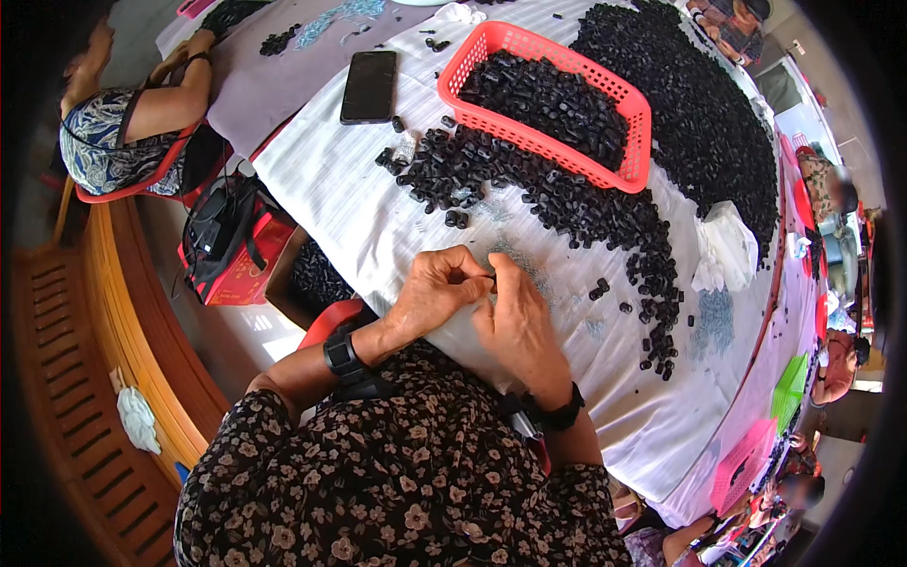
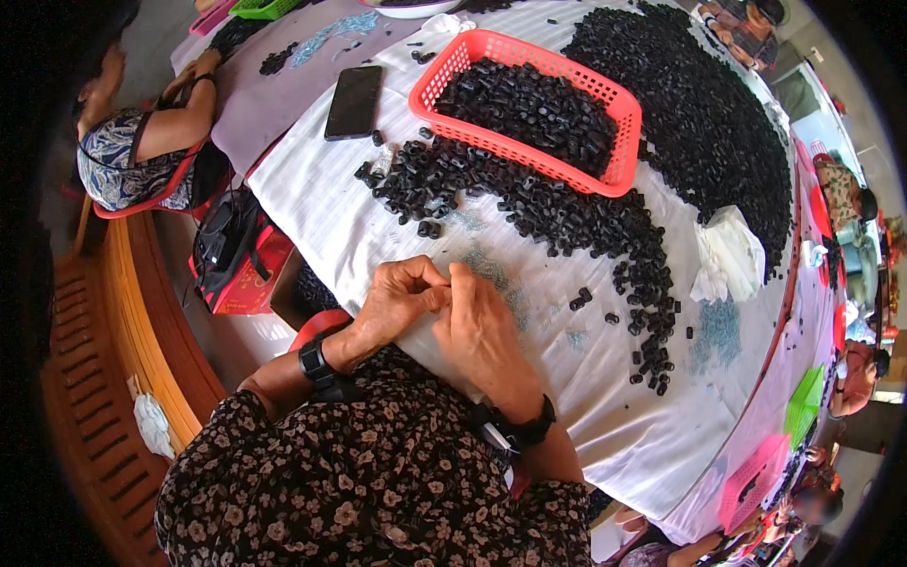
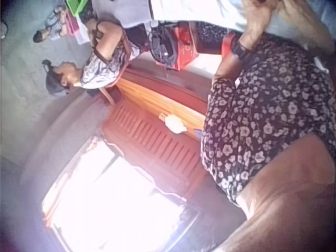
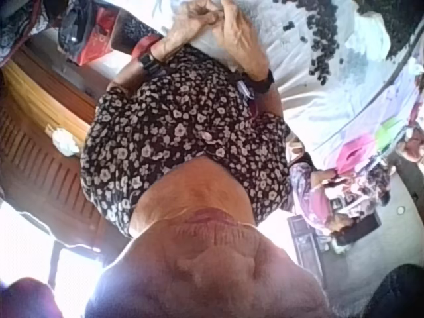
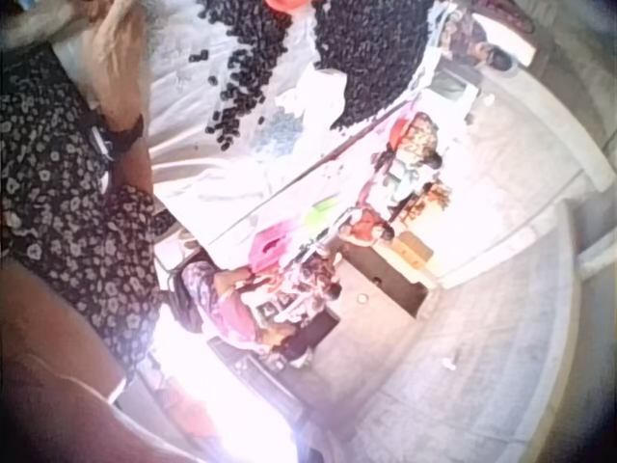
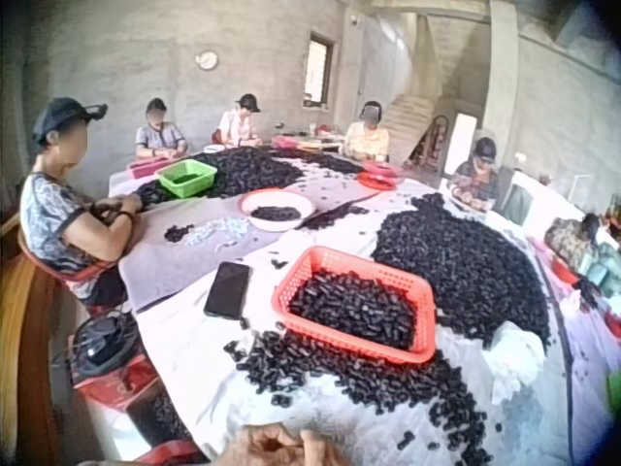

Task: Sort and inspect small black shoe components at a production table.

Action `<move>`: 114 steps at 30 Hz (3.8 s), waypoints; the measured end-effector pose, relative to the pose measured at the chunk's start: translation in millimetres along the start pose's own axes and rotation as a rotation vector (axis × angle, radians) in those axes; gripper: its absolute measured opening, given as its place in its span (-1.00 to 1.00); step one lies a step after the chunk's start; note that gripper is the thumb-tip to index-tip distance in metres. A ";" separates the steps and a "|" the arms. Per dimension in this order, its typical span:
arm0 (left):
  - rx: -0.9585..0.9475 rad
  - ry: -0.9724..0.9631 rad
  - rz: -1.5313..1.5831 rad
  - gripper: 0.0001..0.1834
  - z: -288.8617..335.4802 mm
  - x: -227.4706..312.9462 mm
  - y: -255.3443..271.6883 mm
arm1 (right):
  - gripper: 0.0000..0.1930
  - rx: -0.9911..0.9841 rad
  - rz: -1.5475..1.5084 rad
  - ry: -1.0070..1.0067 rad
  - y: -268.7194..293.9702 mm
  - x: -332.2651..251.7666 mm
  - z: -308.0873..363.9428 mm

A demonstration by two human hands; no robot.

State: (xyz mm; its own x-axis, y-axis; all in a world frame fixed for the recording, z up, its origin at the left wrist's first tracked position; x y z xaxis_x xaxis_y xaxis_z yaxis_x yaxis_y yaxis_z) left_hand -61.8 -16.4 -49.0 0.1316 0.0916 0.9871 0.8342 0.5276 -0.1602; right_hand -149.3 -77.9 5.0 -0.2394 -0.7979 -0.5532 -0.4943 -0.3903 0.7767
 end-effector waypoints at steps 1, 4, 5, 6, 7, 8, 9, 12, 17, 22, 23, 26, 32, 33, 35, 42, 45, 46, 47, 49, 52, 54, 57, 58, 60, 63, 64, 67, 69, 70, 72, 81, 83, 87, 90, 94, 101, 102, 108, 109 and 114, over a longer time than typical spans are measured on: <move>0.032 0.006 -0.009 -0.96 0.3 0.6 1.2 | -0.58 -0.032 -0.007 -0.021 0.5 -3.2 -0.7; 0.052 0.016 -0.037 -0.94 1.4 -2.0 0.7 | -0.56 -0.050 0.014 -0.059 -7.3 -1.0 1.7; 0.049 0.016 -0.036 -0.94 1.2 -4.1 -0.9 | -0.54 -0.037 0.041 -0.075 -10.3 2.1 3.2; 0.067 0.006 0.012 -0.94 0.8 -6.8 -1.6 | -0.54 -0.035 0.042 -0.077 -12.5 3.6 3.8; 0.090 -0.002 0.059 -0.94 0.9 -9.3 -1.4 | -0.55 0.017 0.072 -0.033 -12.4 1.9 3.7; 0.091 -0.002 0.058 -0.94 1.3 -11.1 -2.6 | -0.55 0.068 0.102 0.011 -11.9 -0.2 4.3; 0.109 -0.014 0.067 -0.94 1.9 -11.7 -2.8 | -0.55 0.068 0.101 0.012 -14.1 0.4 5.0; 0.128 -0.018 0.072 -0.93 2.5 -10.5 -2.8 | -0.55 0.057 0.102 0.005 -19.0 3.0 6.0; 0.047 -0.032 0.056 -0.93 -1.7 -7.4 -5.0 | -0.54 0.108 0.010 0.068 -12.5 5.1 6.6; -0.004 -0.047 -0.105 -0.95 -18.8 20.9 15.7 | -0.51 0.101 -0.313 -0.061 -8.4 12.6 2.0; 0.042 -0.087 -0.157 -0.93 -29.0 27.2 24.0 | -0.50 0.097 -0.467 -0.117 -3.0 15.6 2.0; 0.104 -0.134 -0.287 -0.88 -69.9 59.0 36.0 | -0.53 0.179 -0.428 -0.079 2.0 24.6 1.8; 0.070 -0.385 -0.116 -0.69 -144.4 108.8 21.7 | -0.62 0.195 -0.424 -0.146 -3.0 35.5 3.5; 0.071 -0.389 -0.119 -0.69 -146.5 111.0 23.3 | -0.64 0.194 -0.418 -0.166 -2.2 35.7 3.6; 0.061 -0.499 -0.305 -0.59 -148.0 119.4 21.0 | -0.66 0.199 -0.412 -0.192 0.1 40.5 3.6; 0.119 -0.355 -0.766 -0.93 -75.8 80.8 54.3 | -0.82 0.252 -0.258 -0.058 10.1 40.8 -1.1; -0.087 -0.509 -0.855 -0.94 -38.5 50.0 40.7 | -0.86 0.266 -0.257 -0.091 6.9 43.6 -4.4; -0.154 -0.585 -0.936 -0.92 -28.9 47.2 27.4 | -0.88 0.298 -0.250 -0.132 9.4 48.1 -3.4; -0.256 -0.599 -1.037 -0.83 -23.1 38.2 17.8 | -0.88 0.291 -0.253 -0.126 8.1 48.8 -3.5; -0.246 -0.706 -1.162 -0.77 -15.1 22.6 0.3 | -0.90 0.273 -0.196 -0.146 5.8 51.5 -4.9; -0.288 -0.661 -1.267 -0.87 -13.7 10.6 -12.9 | -0.91 0.204 -0.184 -0.153 0.9 48.7 -4.0; -0.267 -0.668 -1.217 -0.86 -12.5 14.5 -12.1 | -0.91 0.181 -0.163 -0.146 1.0 47.7 -4.7; -0.235 -0.657 -1.120 -0.83 -11.2 17.4 -4.7 | -0.91 0.181 -0.144 -0.106 1.3 43.4 -4.3; -0.213 -0.640 -1.074 -0.82 -11.4 18.6 0.0 | -0.91 0.164 -0.139 -0.108 0.9 41.5 -4.7; -0.221 -0.588 -1.092 -0.82 -15.3 17.2 4.7 | -0.91 0.147 -0.135 -0.113 -0.6 40.7 -4.1; -0.196 -0.513 -1.017 -0.82 -18.8 16.3 8.7 | -0.89 0.141 -0.164 -0.078 0.5 39.0 -4.6; -0.167 -0.487 -0.927 -0.83 -19.3 17.6 11.0 | -0.88 0.141 -0.275 -0.115 0.1 40.7 -3.4; -0.054 -0.245 -0.411 -0.89 -19.2 16.0 13.8 | -0.88 0.049 -0.641 -0.281 -7.6 43.7 -1.5; -0.080 -0.213 -0.207 -0.91 -16.2 31.8 0.9 | -0.87 -0.042 -0.891 -0.418 -14.9 45.7 0.7; -0.103 -0.184 -0.004 -0.92 -14.8 35.8 -5.0 | -0.86 -0.115 -1.149 -0.483 -19.8 44.2 1.2; -0.107 -0.235 -0.047 -0.90 -9.5 38.9 -10.0 | -0.85 -0.213 -1.411 -0.564 -28.3 44.7 4.3; 0.029 -0.390 -0.336 -0.88 -5.5 44.3 -9.6 | -0.90 -0.152 -1.338 -0.573 -29.5 48.2 4.6; 0.037 -0.360 -0.416 -0.86 -7.6 42.0 -7.0 | -0.92 -0.136 -1.333 -0.570 -29.7 52.2 5.4; 0.007 -0.334 -0.418 -0.84 -8.6 40.8 -7.3 | -0.95 -0.074 -1.272 -0.489 -27.4 58.2 5.2; 0.010 -0.357 -0.417 -0.84 -7.9 41.7 -6.8 | -0.95 -0.024 -1.223 -0.475 -22.6 55.1 3.5; -0.015 -0.334 -0.391 -0.82 -6.8 38.2 -7.5 | -0.94 -0.014 -1.215 -0.485 -22.1 53.8 2.9; -0.032 -0.269 -0.407 -0.81 -6.4 28.6 -5.3 | -0.91 -0.017 -1.105 -0.444 -22.0 55.6 4.6; -0.033 -0.269 -0.407 -0.81 -6.6 27.6 -5.4 | -0.91 -0.003 -1.122 -0.435 -21.4 55.9 4.8; 0.006 -0.360 -0.721 -0.80 -8.9 35.6 2.6 | -0.91 0.189 -1.108 -0.451 -8.2 61.2 3.7; 0.016 -0.336 -0.798 -0.82 -12.7 30.9 9.5 | -0.91 0.218 -1.087 -0.451 -5.3 62.3 3.5; 0.201 -0.413 -1.000 -0.90 -26.7 35.1 53.5 | -0.96 0.203 -1.077 -0.400 -6.3 61.1 2.6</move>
State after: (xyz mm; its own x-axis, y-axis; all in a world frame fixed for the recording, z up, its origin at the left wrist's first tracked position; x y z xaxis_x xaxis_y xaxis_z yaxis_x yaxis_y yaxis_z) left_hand 1.7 -7.5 -22.7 -0.7754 -0.1984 0.5995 0.3568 0.6456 0.6752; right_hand -163.0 -123.0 -34.4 0.1573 0.1168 -0.9806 -0.7183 -0.6679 -0.1948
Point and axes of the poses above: each hand's wrist, its own z-axis away from the middle knuckle, its own y-axis out of the back of the hand, x = y × z, the point moved 7 cm from there along -z, towards the middle knuckle, and after that the axes turned 7 degrees about -y, right-handed, at the moved point
